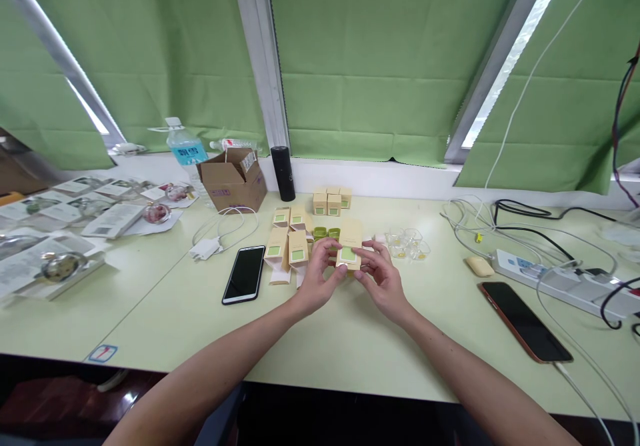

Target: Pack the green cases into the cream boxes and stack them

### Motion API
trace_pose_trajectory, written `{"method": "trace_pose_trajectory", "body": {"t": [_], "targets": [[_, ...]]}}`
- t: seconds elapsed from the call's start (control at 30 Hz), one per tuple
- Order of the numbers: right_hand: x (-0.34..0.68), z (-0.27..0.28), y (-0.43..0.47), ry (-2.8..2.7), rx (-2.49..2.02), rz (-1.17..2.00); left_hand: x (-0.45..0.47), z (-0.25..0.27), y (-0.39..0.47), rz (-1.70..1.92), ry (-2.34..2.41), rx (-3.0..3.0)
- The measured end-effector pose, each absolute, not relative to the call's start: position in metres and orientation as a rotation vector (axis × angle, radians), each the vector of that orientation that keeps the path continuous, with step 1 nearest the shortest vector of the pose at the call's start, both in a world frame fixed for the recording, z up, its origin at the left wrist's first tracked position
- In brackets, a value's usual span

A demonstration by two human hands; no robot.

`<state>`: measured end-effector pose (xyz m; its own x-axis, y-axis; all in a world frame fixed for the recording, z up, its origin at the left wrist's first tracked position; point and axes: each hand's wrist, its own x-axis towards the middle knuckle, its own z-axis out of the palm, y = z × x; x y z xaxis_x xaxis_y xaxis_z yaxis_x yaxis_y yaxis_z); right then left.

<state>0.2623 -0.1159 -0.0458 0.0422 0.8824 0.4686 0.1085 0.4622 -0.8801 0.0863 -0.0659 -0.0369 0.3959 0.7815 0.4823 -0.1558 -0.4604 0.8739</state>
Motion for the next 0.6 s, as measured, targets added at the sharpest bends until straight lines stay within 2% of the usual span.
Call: {"method": "trace_pose_trajectory", "body": {"t": [0.6], "targets": [[0.2623, -0.0473, -0.1149, -1.424, -0.955, 0.719, 0.0862, -0.0419, -0.0622, 1.249, 0.541, 1.691]]}}
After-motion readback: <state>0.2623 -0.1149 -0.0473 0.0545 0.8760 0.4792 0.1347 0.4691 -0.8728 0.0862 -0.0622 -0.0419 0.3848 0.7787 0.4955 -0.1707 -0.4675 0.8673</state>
